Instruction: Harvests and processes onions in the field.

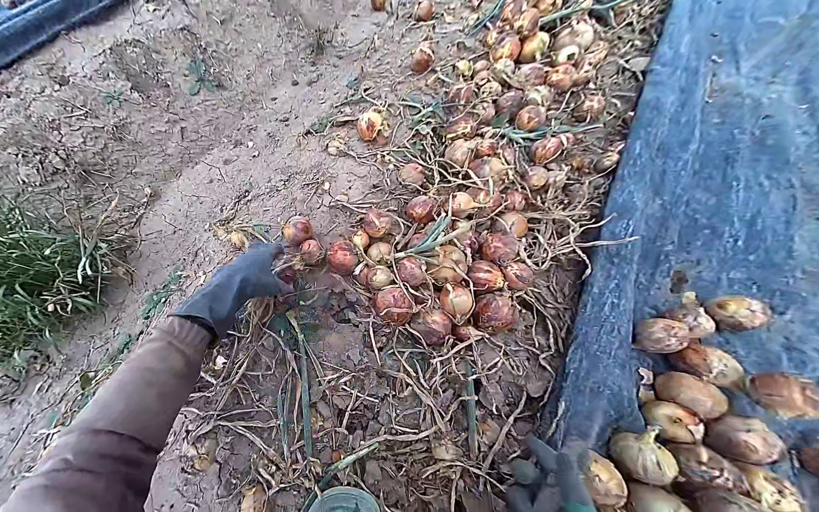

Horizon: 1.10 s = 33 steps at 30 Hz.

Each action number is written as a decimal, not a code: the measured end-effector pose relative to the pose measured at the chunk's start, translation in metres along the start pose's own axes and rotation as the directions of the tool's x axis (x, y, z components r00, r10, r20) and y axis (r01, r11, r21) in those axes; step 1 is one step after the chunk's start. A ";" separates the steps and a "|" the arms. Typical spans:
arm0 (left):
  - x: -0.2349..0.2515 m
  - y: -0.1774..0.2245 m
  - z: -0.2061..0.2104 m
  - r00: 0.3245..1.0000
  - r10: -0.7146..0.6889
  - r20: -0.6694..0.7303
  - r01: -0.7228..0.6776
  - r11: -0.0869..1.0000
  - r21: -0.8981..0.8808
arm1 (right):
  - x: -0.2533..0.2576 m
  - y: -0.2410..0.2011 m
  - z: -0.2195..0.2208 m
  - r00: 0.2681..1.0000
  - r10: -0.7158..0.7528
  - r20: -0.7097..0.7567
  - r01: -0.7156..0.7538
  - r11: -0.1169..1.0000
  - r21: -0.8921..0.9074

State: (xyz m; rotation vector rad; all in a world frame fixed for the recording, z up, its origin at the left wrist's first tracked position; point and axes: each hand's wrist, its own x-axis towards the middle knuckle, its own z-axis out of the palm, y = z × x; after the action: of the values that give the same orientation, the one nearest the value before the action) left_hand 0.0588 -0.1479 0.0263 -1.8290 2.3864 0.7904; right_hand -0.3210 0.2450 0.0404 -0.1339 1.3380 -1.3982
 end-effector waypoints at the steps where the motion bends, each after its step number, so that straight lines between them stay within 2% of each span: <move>1: -0.005 -0.008 -0.003 1.000 -0.005 0.029 0.006 0.999 -0.037 | -0.007 0.019 0.017 0.996 0.067 0.056 -0.062 0.994 -0.087; 3: -0.017 -0.014 -0.012 0.996 -0.056 0.063 0.062 0.994 -0.095 | -0.019 0.048 0.053 0.964 0.225 0.144 -0.201 0.965 -0.168; 5: -0.019 -0.016 -0.015 0.986 -0.161 0.047 0.159 0.986 0.042 | -0.027 0.067 0.082 0.923 0.324 0.209 -0.284 0.938 -0.200; 8: -0.033 0.002 -0.016 0.947 -0.322 -0.004 0.319 0.936 0.145 | -0.034 0.069 0.105 0.900 0.355 0.251 -0.299 0.925 -0.236; 12: -0.062 0.023 0.002 0.904 -0.419 -0.086 0.427 0.896 0.119 | -0.037 0.058 0.090 0.910 0.288 0.298 -0.215 0.943 -0.253; 15: -0.080 0.032 0.030 0.899 -0.414 -0.140 0.433 0.888 0.156 | -0.036 0.054 0.071 0.935 0.275 0.224 -0.215 0.941 -0.261; 16: -0.083 0.029 0.038 0.908 -0.401 -0.117 0.411 0.908 0.081 | -0.035 0.054 0.066 0.941 0.272 0.202 -0.213 0.939 -0.271; 17: -0.091 0.028 0.041 0.921 -0.385 -0.065 0.378 0.921 -0.099 | -0.035 0.055 0.063 0.947 0.266 0.180 -0.211 0.937 -0.278; 18: -0.102 0.030 0.044 0.931 -0.365 -0.001 0.341 0.870 -0.356 | -0.034 0.056 0.062 0.951 0.261 0.166 -0.209 0.938 -0.277; 19: -0.111 0.031 0.056 0.941 -0.338 0.012 0.280 0.757 -0.590 | -0.032 0.058 0.063 0.952 0.256 0.169 -0.205 0.941 -0.268; 20: -0.127 0.040 0.064 0.957 -0.280 0.079 0.239 0.600 -0.763 | -0.031 0.059 0.065 0.947 0.248 0.206 -0.193 0.948 -0.254; 22: -0.169 0.070 0.079 0.978 -0.064 0.200 0.210 0.327 -0.921 | -0.024 0.060 0.070 0.902 0.180 0.392 -0.111 0.975 -0.191; 24: -0.209 0.097 0.092 0.942 0.180 0.284 0.244 0.215 -0.946 | -0.018 0.062 0.081 0.856 0.101 0.507 -0.065 0.994 -0.087; 26: -0.233 0.118 0.094 0.897 0.323 0.301 0.257 0.173 -0.951 | -0.016 0.059 0.094 0.890 0.080 0.449 -0.046 0.995 -0.086; 28: -0.238 0.134 0.080 0.905 0.327 0.272 0.193 0.255 -0.948 | -0.017 0.054 0.099 0.932 0.003 0.362 0.041 0.993 -0.113; 29: -0.237 0.140 0.069 0.922 0.320 0.220 0.099 0.355 -0.929 | -0.017 0.053 0.098 0.946 -0.024 0.324 0.065 0.991 -0.117; 31: -0.236 0.148 0.048 0.917 0.398 0.021 -0.223 0.556 -0.800 | -0.018 0.059 0.094 0.965 -0.036 0.258 0.065 0.993 -0.103; 32: -0.235 0.150 0.039 0.876 0.479 -0.063 -0.386 0.615 -0.687 | -0.018 0.064 0.090 0.966 -0.043 0.257 0.073 0.991 -0.109; 33: -0.236 0.153 0.029 0.835 0.547 -0.058 -0.481 0.675 -0.559 | -0.019 0.069 0.087 0.954 -0.050 0.297 0.100 0.983 -0.154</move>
State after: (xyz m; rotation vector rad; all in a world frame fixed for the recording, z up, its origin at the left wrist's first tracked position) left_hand -0.0161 0.1024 0.1342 -1.1115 2.8277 1.7546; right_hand -0.2103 0.2249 0.0302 -0.4912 1.2098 -1.2701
